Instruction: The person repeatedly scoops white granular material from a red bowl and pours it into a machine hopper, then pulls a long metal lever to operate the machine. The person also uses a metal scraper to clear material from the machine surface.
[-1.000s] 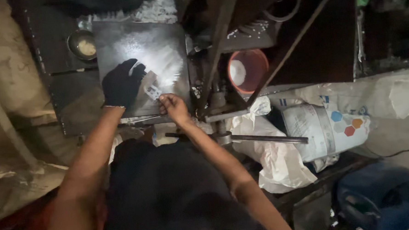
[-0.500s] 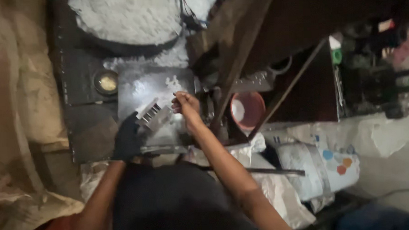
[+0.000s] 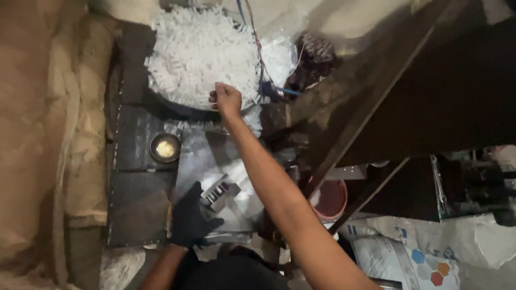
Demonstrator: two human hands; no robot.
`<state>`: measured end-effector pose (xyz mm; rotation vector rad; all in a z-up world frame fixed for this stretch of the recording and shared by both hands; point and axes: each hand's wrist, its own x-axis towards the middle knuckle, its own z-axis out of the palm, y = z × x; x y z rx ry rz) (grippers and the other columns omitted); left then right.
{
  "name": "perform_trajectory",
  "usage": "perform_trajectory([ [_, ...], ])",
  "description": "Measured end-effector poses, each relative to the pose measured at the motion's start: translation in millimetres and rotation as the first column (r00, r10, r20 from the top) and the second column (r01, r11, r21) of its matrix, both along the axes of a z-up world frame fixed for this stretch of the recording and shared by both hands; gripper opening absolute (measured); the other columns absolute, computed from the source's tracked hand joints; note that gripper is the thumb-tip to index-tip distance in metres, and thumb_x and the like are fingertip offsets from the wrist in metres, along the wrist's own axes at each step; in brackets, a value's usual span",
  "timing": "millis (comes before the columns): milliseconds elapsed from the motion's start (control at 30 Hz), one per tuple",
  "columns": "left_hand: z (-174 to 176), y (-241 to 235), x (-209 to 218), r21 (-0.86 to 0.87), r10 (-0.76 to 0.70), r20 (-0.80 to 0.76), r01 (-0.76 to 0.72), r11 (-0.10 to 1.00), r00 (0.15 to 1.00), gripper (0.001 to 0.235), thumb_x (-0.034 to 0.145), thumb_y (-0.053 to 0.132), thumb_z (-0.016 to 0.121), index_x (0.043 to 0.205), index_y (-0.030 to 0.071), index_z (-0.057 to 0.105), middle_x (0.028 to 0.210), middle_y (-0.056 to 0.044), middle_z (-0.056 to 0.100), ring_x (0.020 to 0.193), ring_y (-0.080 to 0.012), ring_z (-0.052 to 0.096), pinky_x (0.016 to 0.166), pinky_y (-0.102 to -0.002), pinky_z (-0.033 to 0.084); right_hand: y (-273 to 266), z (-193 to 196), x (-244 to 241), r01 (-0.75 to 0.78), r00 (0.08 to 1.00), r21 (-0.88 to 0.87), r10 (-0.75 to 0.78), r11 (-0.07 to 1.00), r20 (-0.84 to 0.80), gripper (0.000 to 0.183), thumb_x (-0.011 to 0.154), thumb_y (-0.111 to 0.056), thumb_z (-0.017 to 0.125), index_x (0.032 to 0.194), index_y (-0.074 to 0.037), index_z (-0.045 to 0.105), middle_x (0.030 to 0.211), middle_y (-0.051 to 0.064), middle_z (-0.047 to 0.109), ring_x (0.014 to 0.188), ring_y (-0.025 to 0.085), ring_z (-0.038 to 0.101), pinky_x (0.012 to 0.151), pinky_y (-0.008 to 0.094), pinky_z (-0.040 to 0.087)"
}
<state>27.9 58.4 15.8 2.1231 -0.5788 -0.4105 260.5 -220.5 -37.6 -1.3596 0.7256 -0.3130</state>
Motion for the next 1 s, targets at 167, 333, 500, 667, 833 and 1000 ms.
perform_trajectory([
  [167,2.3,1.1,-1.3,-0.041,0.006,0.015,-0.006,0.999,1.0,0.123,0.05,0.046,0.098,0.144,-0.006,0.039,0.134,-0.026,0.058,0.12,-0.0405,0.059,0.102,-0.047,0.047,28.5,18.3,-74.7,-0.237,0.964,-0.552,0.123,0.799,-0.236,0.048,0.105,-0.038,0.057,0.08,0.001,0.07,0.064,0.013,0.064,0.058,0.016,0.059,0.056,0.032,0.045],
  [333,15.7,-24.6,22.6,-0.057,0.021,0.136,-0.013,0.998,0.99,0.1,0.054,0.043,0.094,0.132,-0.001,0.05,0.122,-0.023,0.063,0.11,-0.0392,0.062,0.095,-0.047,0.05,62.4,80.9,-238.2,-0.58,0.765,-0.704,0.572,0.411,-0.296,0.078,0.077,-0.009,0.07,0.151,-0.002,0.046,0.152,0.025,0.048,0.14,0.042,0.045,0.114,0.047,0.037],
  [500,29.9,-60.1,49.8,-0.064,0.062,0.245,-0.048,0.997,0.968,0.078,0.058,0.04,0.09,0.12,0.004,0.061,0.109,-0.02,0.067,0.1,-0.0379,0.066,0.087,-0.047,0.053,61.0,123.2,-278.7,-0.694,0.514,-0.685,0.514,-0.222,-0.687,0.088,0.069,-0.009,0.069,0.153,-0.008,0.044,0.159,0.015,0.044,0.148,0.04,0.032,0.117,0.054,0.023],
  [667,20.0,-34.1,3.9,0.039,0.12,0.238,-0.133,0.99,0.964,0.056,0.063,0.038,0.086,0.108,0.009,0.072,0.097,-0.018,0.072,0.09,-0.0367,0.07,0.08,-0.047,0.056,61.7,100.4,-269.6,-0.49,0.628,-0.797,0.491,-0.352,-0.603,0.043,0.091,-0.019,0.063,0.134,-0.013,0.06,0.138,0.007,0.061,0.145,0.033,0.048,0.124,0.052,0.032],
  [833,8.0,-22.1,-19.8,-0.029,0.122,0.37,-0.12,0.992,0.921,0.055,0.059,0.032,0.086,0.105,0.002,0.072,0.089,-0.021,0.07,0.081,-0.0413,0.068,0.072,-0.051,0.054,51.4,76.3,-264.7,-0.44,0.658,-0.838,0.518,-0.324,-0.546,0.029,0.094,-0.025,0.061,0.121,-0.016,0.064,0.131,0.005,0.063,0.131,0.03,0.054,0.122,0.056,0.032],
  [1000,19.2,-26.5,-30.8,-0.006,0.155,0.289,-0.16,0.987,0.945,0.056,0.062,0.031,0.087,0.108,0.002,0.072,0.092,-0.022,0.07,0.083,-0.0416,0.068,0.073,-0.05,0.055,57.4,76.4,-285.0,-0.407,0.733,-0.864,0.459,-0.296,-0.502,0.036,0.085,-0.017,0.058,0.119,-0.018,0.066,0.126,0.002,0.066,0.127,0.026,0.057,0.122,0.054,0.03],
])
